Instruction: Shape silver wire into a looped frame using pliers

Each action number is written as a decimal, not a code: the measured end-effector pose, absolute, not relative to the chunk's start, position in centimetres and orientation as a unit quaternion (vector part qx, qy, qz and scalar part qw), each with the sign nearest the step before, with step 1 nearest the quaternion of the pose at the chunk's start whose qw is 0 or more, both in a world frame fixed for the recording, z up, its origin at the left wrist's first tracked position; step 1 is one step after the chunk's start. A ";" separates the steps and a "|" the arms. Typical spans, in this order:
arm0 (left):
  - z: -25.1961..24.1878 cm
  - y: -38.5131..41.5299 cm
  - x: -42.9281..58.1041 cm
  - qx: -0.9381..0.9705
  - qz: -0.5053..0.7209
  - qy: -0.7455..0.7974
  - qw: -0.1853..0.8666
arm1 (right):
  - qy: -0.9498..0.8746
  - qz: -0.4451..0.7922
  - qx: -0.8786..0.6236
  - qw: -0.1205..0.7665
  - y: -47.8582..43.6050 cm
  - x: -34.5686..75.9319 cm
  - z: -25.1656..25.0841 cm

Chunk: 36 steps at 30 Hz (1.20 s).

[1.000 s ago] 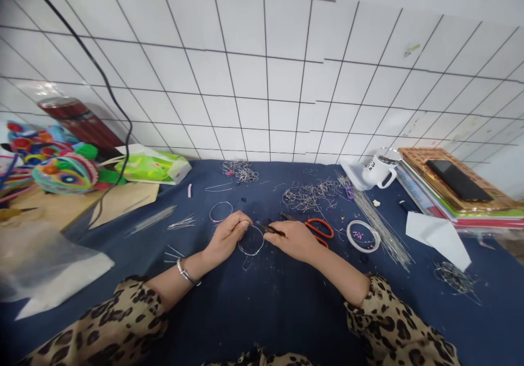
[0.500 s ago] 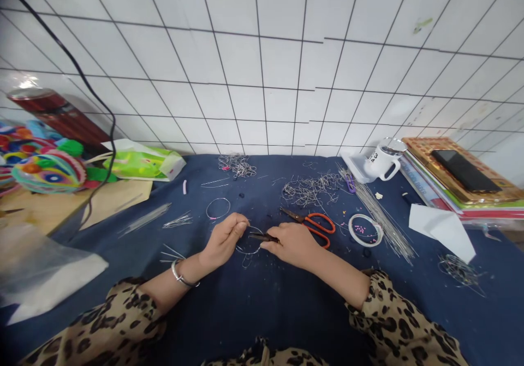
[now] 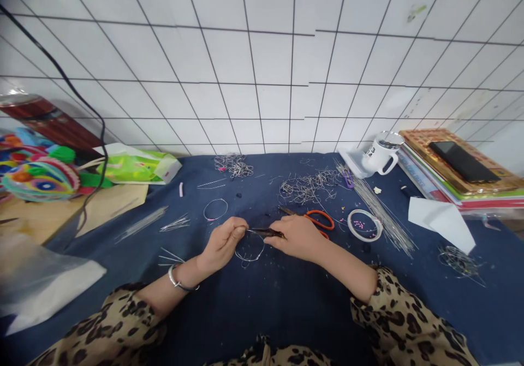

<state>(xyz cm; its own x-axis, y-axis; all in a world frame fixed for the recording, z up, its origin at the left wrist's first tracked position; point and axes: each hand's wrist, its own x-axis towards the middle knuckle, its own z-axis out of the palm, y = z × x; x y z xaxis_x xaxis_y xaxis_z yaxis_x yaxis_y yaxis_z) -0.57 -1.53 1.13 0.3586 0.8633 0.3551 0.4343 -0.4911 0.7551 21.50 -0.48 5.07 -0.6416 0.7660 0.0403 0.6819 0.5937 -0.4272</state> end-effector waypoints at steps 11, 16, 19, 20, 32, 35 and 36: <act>1.0 -1.4 -0.7 0.781 0.341 0.415 0.318 | -0.880 0.220 -0.407 0.106 -0.4 21.6 5.1; 1.3 -1.2 -0.7 0.785 0.312 0.418 0.335 | -0.859 0.294 -0.410 0.090 -0.4 21.9 5.7; 1.2 -1.1 -0.8 0.792 0.311 0.409 0.330 | -0.830 0.368 -0.413 0.076 -0.4 22.0 5.8; 1.1 -1.1 -0.8 0.793 0.313 0.406 0.330 | -0.818 0.394 -0.413 0.065 -0.3 22.0 5.8; 1.5 -0.7 -0.4 0.761 0.383 0.393 0.345 | -0.863 0.255 -0.433 0.062 -0.6 21.6 5.6; 1.7 -0.8 -0.3 0.758 0.390 0.386 0.352 | -0.864 0.244 -0.435 0.067 -0.6 21.4 5.3; 1.7 -0.9 -0.3 0.752 0.395 0.392 0.354 | -0.863 0.247 -0.436 0.070 -0.6 21.4 5.3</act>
